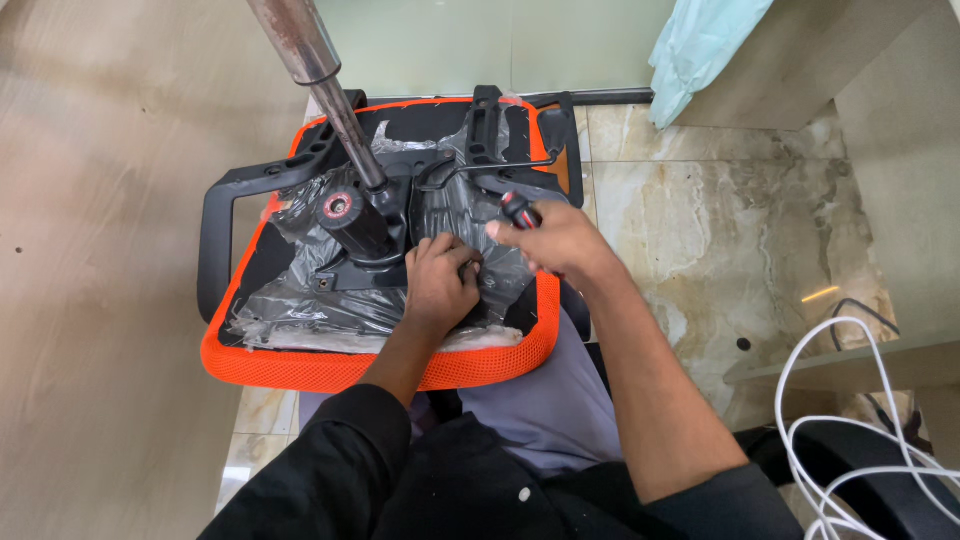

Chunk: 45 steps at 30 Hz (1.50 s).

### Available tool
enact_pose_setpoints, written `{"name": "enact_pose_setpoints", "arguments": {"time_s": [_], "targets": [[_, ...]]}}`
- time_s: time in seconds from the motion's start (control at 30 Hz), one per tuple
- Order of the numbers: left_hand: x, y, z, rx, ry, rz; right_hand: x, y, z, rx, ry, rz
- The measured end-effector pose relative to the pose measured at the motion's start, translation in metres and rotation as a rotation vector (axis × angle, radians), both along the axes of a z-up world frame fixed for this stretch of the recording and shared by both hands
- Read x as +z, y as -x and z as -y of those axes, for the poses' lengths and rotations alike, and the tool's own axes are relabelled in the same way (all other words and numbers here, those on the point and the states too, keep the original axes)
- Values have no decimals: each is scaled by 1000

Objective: The person uses a screwdriver to tighten screws on the underside of an orange and black office chair base. The chair is inverted on a tiled floor. The person works on the central column area, rotating the screwdriver repeatedly to secure fasteners.

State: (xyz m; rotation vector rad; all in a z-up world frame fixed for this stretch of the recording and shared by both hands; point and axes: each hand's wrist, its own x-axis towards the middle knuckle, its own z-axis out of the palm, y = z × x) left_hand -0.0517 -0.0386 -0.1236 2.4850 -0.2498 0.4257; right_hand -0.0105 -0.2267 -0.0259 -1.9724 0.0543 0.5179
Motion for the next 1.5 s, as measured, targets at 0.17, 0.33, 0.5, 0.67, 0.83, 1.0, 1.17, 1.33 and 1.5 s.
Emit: {"name": "enact_pose_setpoints", "arguments": {"time_s": [0.17,0.33,0.5,0.67,0.83,1.0,1.17,1.33,1.5], "targets": [[-4,3,-11,-42,77,-44,-10,-25,-24,-138,-460,183],[3,5,-5,170,-73,79,-24,-39,-51,-143,-614,287],[10,4,-8,297,30,-22,-38,-28,-70,-135,-713,344],[2,4,-16,197,254,-49,-49,-16,-66,-114,-651,302],[-6,4,-33,66,320,-119,-56,-15,-67,-150,-579,329],[-6,8,-34,69,288,-22,-46,-14,-74,-127,-375,418],[-7,8,-33,184,117,59,-30,-14,-73,-81,-311,299],[-12,3,-39,199,268,-73,-26,-15,-81,-87,-517,278],[-13,4,-40,212,308,-61,-35,-13,-83,-15,-481,209]]}}
